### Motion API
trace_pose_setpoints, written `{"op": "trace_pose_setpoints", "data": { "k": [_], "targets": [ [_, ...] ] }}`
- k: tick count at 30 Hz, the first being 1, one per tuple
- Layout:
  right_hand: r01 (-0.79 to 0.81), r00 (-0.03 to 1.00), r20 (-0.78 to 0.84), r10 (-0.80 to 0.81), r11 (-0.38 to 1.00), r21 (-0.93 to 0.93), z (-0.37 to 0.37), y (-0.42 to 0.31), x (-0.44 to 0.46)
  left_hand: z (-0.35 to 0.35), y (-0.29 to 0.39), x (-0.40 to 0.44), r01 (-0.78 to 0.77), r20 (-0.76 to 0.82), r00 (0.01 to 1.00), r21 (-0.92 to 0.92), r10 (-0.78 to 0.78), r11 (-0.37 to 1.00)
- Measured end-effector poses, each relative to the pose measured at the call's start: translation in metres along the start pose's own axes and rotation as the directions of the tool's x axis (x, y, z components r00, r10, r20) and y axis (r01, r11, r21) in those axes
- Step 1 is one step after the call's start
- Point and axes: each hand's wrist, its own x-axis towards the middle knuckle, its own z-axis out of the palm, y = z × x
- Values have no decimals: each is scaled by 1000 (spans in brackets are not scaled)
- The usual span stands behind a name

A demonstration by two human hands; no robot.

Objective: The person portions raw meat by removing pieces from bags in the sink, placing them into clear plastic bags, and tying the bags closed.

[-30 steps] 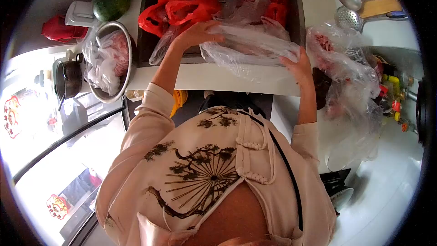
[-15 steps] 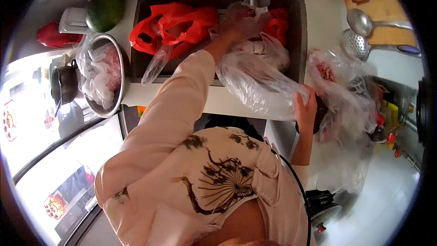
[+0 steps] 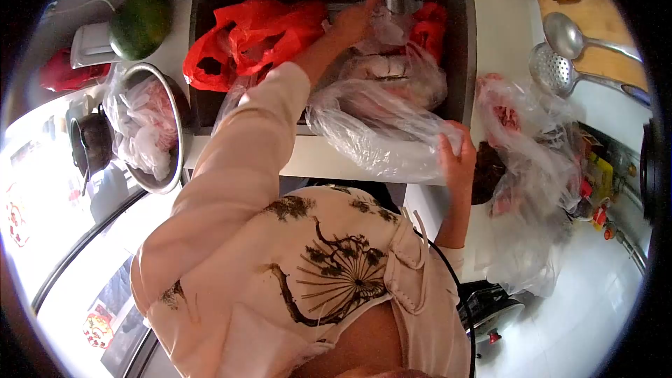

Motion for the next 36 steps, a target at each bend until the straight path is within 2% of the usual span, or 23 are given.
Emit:
{"op": "trace_pose_setpoints", "data": {
  "k": [2, 4, 5, 7, 11, 13, 14, 15, 17, 18, 19, 20, 21, 23, 24, 27, 33, 35, 36],
  "targets": [
    [41, 999, 18, -39, 993, -112, 1, 2, -1, 16, 2, 12, -14, 22, 1000, 61, 13, 998],
    [34, 999, 9, -33, 991, -128, 3, 0, -4, 29, 1, 19, -43, 43, 998, 124, 38, 991],
    [28, 1000, 4, -28, 990, -139, 3, -1, -5, 37, -1, 20, -21, -7, 1000, -73, 20, 997],
    [34, 999, -2, -35, 989, -146, 2, 1, -7, 47, -3, 22, -7, -41, 999, -272, -4, 962],
    [52, 998, -35, -61, 974, -219, -2, 8, -10, 55, -22, 45, -73, 71, 996, 163, 63, 984],
    [4, 999, -46, -11, 990, -141, -4, 10, -12, 40, -26, 34, -116, 111, 990, 295, 87, 948],
    [-39, 998, -47, 36, 996, -75, -5, 10, -13, 4, -15, 9, 3, 58, 998, -170, 7, 985],
    [-43, 998, -57, 40, 998, -46, -7, 12, -13, -25, -20, 0, 41, 72, 997, -279, -22, 959],
    [116, 990, -64, -126, 983, -144, -11, 16, -11, -84, -21, -17, 134, 93, 991, -504, -100, 853],
    [76, 990, -99, -99, 974, -212, -10, 13, -12, -114, -17, -25, 179, 99, 984, -617, -150, 767],
    [149, 982, -88, -167, 971, -185, -11, 24, -9, -146, 1, -40, 233, 144, 950, -918, -278, 322],
    [105, 989, -92, -119, 984, -146, -7, 21, -10, -169, -3, -46, 208, 172, 975, -928, -141, 310],
    [63, 993, -93, -74, 992, -110, -7, 14, -11, -157, -39, -35, 100, 94, 995, -975, -39, 200],
    [-13, 994, -110, 13, 1000, 4, -6, 9, -14, -193, -34, -60, 101, 60, 977, -975, -204, 197],
    [52, 991, -124, -50, 999, 8, -6, 14, -14, -208, -34, -73, 88, 46, 973, -980, -227, 181],
    [82, 990, -120, -69, 991, 106, -6, 16, -19, -249, -35, -113, 31, -1, 973, -990, -230, 135],
    [63, 979, -199, -36, 989, 131, -3, 28, -28, -297, -31, -175, -101, -115, 966, -992, -230, 74],
    [30, 979, -203, 33, 954, 298, -1, 27, -35, -302, -25, -189, -130, -141, 965, -989, -222, 66],
    [40, 979, -202, 22, 954, 298, 0, 27, -37, -303, -23, -194, -138, -148, 965, -989, -218, 61]
  ]
}}
